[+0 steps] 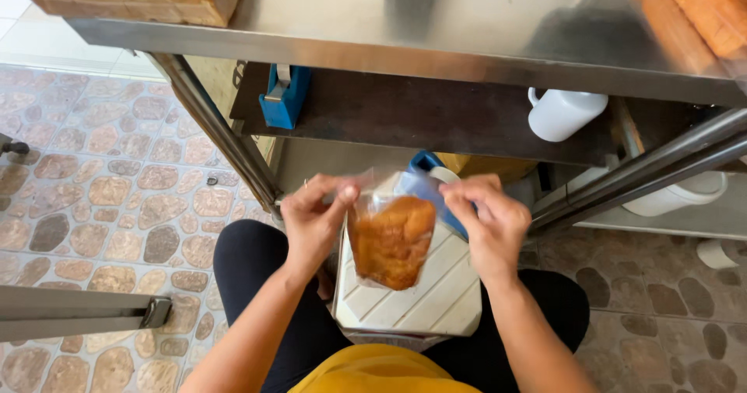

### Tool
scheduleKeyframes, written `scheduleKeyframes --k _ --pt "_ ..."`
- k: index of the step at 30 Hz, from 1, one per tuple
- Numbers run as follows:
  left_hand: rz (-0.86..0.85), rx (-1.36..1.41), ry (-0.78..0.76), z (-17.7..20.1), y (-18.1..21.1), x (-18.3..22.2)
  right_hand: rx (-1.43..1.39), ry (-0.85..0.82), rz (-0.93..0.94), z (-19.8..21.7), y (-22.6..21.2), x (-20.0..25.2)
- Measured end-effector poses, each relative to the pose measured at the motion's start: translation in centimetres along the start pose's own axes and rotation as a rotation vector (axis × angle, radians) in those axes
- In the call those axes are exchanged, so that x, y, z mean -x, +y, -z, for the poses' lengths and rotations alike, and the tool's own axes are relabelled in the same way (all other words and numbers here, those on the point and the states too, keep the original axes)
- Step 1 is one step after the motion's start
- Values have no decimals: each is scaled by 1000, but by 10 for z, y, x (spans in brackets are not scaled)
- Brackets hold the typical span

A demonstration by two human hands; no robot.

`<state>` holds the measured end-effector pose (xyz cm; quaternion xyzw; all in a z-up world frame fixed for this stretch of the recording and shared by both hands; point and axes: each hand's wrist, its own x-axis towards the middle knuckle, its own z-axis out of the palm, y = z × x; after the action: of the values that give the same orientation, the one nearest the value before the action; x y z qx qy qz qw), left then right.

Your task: The person packages individual loaves of bread by placing them into plastic bags and sealing the bags using a tape dispenser.

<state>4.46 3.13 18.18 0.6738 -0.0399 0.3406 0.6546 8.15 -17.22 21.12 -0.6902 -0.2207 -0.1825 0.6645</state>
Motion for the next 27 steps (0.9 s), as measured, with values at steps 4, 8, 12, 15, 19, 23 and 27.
scheduleKeyframes --k 4,8,12,15,19,23,27 --pt "31 89 30 -4 -10 -28 -169 29 -108 -17 36 -22" --pt "21 -25 4 9 -12 -28 -157 23 -159 -21 44 -21" --pt "-4 -170 -18 24 -32 10 -115 41 -286 -19 43 13" --pt "212 -170 26 29 -41 64 -70 34 -440 -7 48 65" --pt "263 -240 -8 28 -38 124 -22 21 -546 9 69 136" --pt "288 -355 -21 32 -56 160 -38 68 -713 16 107 191" --pt "267 -509 -81 33 -78 180 10 21 -620 21 134 209"
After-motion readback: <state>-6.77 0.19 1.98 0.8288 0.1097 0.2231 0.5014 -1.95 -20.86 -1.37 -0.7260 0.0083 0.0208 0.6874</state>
